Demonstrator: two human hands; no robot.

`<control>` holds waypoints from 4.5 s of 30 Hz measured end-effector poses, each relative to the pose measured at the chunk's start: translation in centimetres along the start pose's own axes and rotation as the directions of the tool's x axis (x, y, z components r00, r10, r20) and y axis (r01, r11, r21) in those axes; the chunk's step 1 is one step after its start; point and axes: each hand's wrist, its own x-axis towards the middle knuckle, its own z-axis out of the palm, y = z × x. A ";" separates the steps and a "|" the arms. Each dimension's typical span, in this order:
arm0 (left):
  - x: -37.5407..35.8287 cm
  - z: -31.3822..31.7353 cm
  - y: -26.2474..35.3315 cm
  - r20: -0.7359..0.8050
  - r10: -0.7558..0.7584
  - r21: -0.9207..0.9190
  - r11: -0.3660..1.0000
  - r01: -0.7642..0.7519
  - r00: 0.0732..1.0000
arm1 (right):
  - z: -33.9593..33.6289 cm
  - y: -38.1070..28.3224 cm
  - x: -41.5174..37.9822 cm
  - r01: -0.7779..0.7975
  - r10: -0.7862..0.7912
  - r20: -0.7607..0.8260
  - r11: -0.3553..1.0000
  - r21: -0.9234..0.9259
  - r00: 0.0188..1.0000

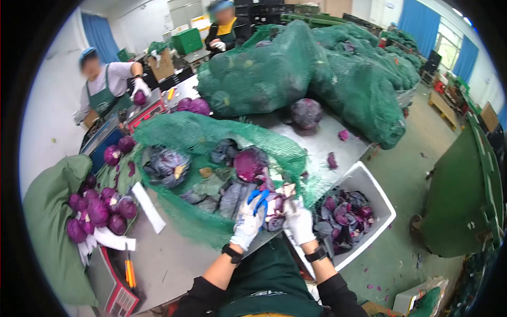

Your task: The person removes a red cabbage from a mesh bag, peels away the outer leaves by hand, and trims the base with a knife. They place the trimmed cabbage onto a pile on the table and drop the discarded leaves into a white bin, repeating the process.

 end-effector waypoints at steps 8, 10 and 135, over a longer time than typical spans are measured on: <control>-1.4 -1.5 -1.8 -0.064 -0.150 -0.312 0.942 0.123 0.987 | -1.7 6.0 5.4 0.024 -0.099 -0.401 0.981 -0.190 0.911; -1.2 -1.0 -1.4 -0.121 -0.180 -0.232 0.961 0.149 0.976 | -3.9 -0.6 3.0 -0.212 0.238 -0.186 0.966 0.151 0.953; 1.8 2.3 0.9 -0.050 -0.041 -0.080 0.996 0.037 0.998 | 0.7 0.2 -1.4 0.030 -0.083 -0.264 0.979 -0.199 0.961</control>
